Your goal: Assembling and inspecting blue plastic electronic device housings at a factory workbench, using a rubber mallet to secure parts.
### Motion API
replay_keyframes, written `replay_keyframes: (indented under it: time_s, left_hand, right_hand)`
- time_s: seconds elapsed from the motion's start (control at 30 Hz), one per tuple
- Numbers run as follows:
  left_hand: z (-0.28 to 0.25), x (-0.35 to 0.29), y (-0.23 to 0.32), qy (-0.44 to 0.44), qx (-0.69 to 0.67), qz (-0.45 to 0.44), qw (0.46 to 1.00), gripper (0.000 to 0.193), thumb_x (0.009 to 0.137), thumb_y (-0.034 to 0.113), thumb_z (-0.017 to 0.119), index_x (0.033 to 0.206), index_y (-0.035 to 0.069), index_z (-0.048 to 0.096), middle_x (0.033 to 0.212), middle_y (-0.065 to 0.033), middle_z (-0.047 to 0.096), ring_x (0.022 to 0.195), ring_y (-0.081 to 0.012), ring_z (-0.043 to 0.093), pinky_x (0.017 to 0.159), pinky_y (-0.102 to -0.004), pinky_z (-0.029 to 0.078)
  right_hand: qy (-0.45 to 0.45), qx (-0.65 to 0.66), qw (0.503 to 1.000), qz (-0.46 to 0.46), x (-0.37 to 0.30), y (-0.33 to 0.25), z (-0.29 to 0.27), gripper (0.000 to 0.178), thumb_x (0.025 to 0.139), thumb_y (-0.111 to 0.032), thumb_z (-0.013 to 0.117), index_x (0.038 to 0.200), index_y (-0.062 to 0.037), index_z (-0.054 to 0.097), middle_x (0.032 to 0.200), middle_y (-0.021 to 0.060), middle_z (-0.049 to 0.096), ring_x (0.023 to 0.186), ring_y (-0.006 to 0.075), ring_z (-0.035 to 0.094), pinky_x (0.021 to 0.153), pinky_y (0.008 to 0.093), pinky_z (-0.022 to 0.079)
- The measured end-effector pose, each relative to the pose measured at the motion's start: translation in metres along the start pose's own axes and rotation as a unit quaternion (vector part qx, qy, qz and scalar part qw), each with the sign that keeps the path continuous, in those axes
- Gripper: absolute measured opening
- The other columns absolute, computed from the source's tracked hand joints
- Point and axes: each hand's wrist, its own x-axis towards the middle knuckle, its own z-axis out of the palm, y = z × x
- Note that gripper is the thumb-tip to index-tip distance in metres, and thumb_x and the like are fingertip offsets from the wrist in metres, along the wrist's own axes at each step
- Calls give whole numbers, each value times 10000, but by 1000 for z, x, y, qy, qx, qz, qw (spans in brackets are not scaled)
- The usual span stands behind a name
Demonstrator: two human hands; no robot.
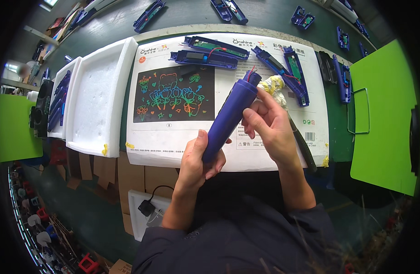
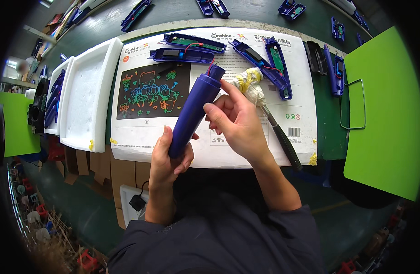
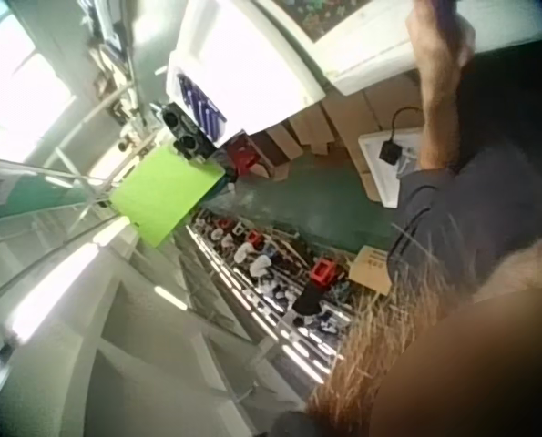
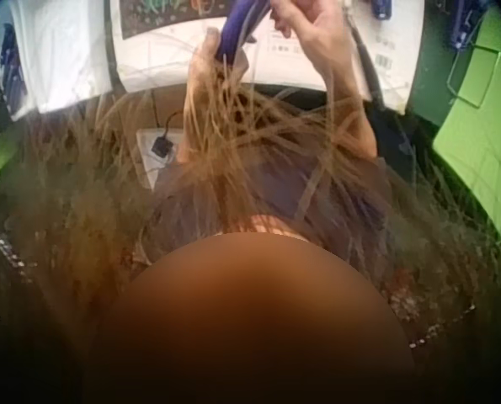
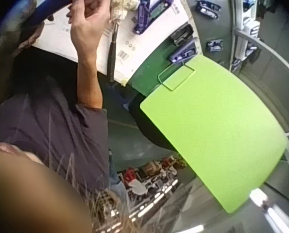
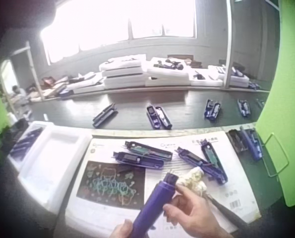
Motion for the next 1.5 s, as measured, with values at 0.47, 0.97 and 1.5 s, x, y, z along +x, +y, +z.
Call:
replay_keyframes:
  time_s: [0.47, 0.97, 1.5]
  left_hand:
    - [-28, -9, 92, 153, 523, 194, 816, 610, 775, 166, 796, 1290, 11, 509, 951, -85, 622, 641, -110, 549, 548, -265, 455]
    - [-292, 316, 296, 320, 786, 0, 530, 1144, 626, 690, 757, 1414, -30, 344, 1354, -261, 478, 1261, -385, 485, 1046, -453, 419]
    - [-251, 316, 298, 406, 640, 62, 649, 509, 617, 360, 810, 931, -26, 703, 1015, -203, 703, 976, -315, 686, 859, -378, 535]
  right_hand:
    - [-45, -336, 941, -17, 223, -37, 67, 524, 757, -323, 704, 1055, 97, 609, 850, 152, 657, 745, 204, 647, 675, 307, 533]
    - [158, -757, 634, -11, 400, 1, 65, 830, 779, -588, 698, 1368, -51, 464, 1440, 221, 365, 1293, 381, 423, 970, 536, 424]
    - [-117, -541, 825, -112, 239, -15, 107, 678, 758, -238, 673, 1303, 73, 415, 994, 281, 620, 938, 370, 633, 853, 449, 497]
